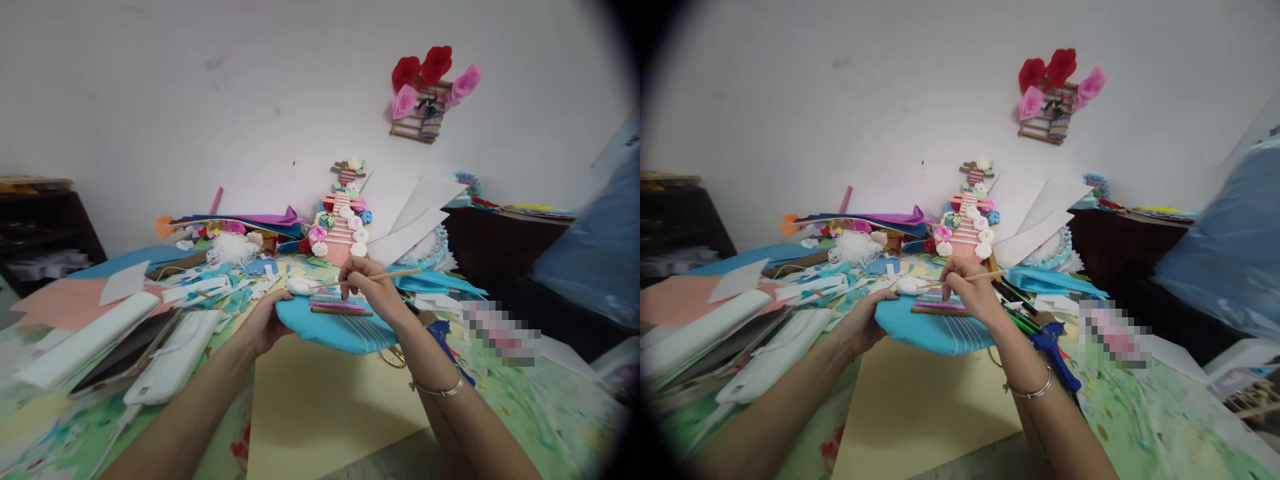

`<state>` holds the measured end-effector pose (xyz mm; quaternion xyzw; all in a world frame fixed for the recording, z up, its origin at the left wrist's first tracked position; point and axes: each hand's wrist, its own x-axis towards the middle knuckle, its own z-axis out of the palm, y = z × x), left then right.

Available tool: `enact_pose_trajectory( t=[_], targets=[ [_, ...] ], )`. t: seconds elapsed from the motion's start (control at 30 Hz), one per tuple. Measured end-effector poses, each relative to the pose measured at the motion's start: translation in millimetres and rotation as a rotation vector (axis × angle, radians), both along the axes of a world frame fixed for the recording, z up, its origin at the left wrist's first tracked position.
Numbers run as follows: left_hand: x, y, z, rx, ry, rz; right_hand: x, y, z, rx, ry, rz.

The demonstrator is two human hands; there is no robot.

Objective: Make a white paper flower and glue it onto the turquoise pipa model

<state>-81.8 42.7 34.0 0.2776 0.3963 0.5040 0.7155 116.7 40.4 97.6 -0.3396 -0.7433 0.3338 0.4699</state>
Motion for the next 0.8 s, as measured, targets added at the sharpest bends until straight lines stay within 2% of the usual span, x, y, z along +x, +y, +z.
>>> enact_pose_trajectory(
  t=[0.27,0.57,0.8],
  targets=[
    [-0.5,0.8,-2.0,0.001,0.035,-0.011,-2.7,-3.1,-0.4,0.081,-0.155,-0.033],
    [0.6,-1.0,-0.5,0.019,0.046,-0.02,-4.2,-4.3,1.0,0.125,-0.185,-0.065],
    [0.2,-2.1,0.4,0.015,0.087,-0.011,-4.9,2.8,-5.9,0.046,-0.121,0.015]
  ],
)
